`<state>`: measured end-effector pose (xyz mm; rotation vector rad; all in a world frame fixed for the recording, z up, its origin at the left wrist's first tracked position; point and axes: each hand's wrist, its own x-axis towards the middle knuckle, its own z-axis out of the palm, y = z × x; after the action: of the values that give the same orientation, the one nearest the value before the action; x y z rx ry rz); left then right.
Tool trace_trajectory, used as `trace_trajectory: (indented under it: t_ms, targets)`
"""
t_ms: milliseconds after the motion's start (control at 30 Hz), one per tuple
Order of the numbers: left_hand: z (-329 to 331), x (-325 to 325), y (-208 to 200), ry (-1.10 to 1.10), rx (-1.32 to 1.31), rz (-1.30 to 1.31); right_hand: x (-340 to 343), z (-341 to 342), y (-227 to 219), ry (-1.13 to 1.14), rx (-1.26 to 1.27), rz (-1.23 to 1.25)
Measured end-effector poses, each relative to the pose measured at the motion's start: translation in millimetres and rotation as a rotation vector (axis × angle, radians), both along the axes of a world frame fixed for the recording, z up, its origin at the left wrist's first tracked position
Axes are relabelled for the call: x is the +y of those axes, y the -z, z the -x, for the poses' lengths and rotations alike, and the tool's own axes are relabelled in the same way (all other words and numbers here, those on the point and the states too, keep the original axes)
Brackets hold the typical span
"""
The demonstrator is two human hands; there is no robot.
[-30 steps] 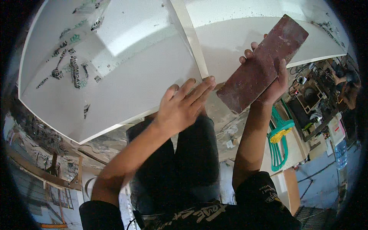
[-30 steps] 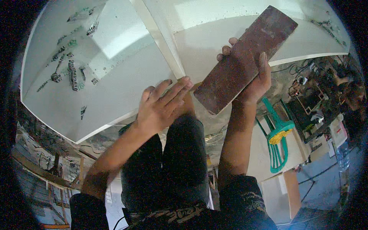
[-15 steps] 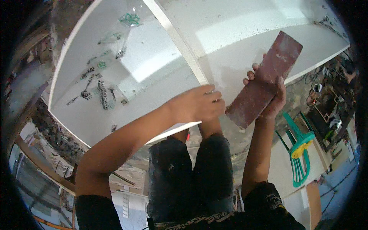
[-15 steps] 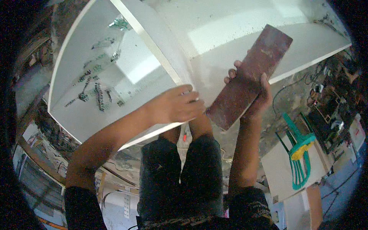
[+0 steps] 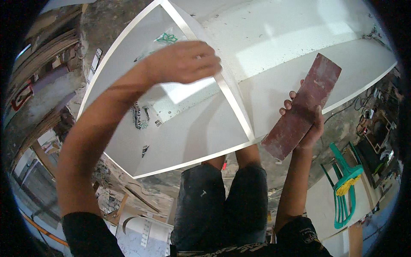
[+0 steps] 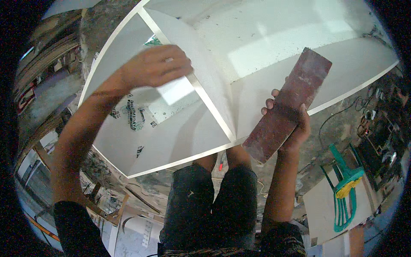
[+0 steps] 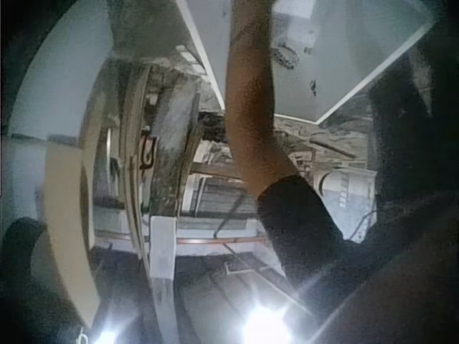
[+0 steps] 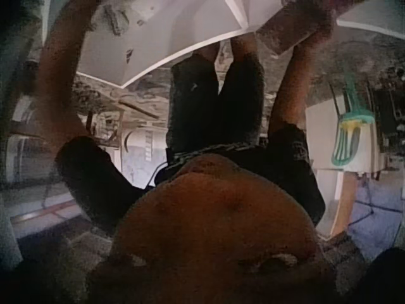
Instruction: The person sands the edges and corners of a white wooden cabinet shelf using a sandpaper block, moving the block along the joints and checking the smoothness with their hands.
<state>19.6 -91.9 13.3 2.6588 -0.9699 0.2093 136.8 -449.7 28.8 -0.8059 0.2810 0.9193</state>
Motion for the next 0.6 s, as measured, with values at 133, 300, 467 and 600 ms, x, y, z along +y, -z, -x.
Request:
trace_trajectory:
  t_ms: [133, 300, 467, 600]
  targets:
    - [-11, 45, -8, -0.024, -0.025, -0.163, 3, 0, -4, -0.007, -0.009, 0.041]
    - [-9, 41, -9, -0.081, 0.049, -0.125, 0, -2, 0, -0.024, -0.007, -0.003]
    - [-2, -1, -1, -0.020, 0.116, 0.030, -1, -5, -1, -0.033, -0.005, 0.010]
    - [-3, -5, -7, -0.024, 0.127, 0.025, 1, -6, -2, -0.017, 0.013, -0.009]
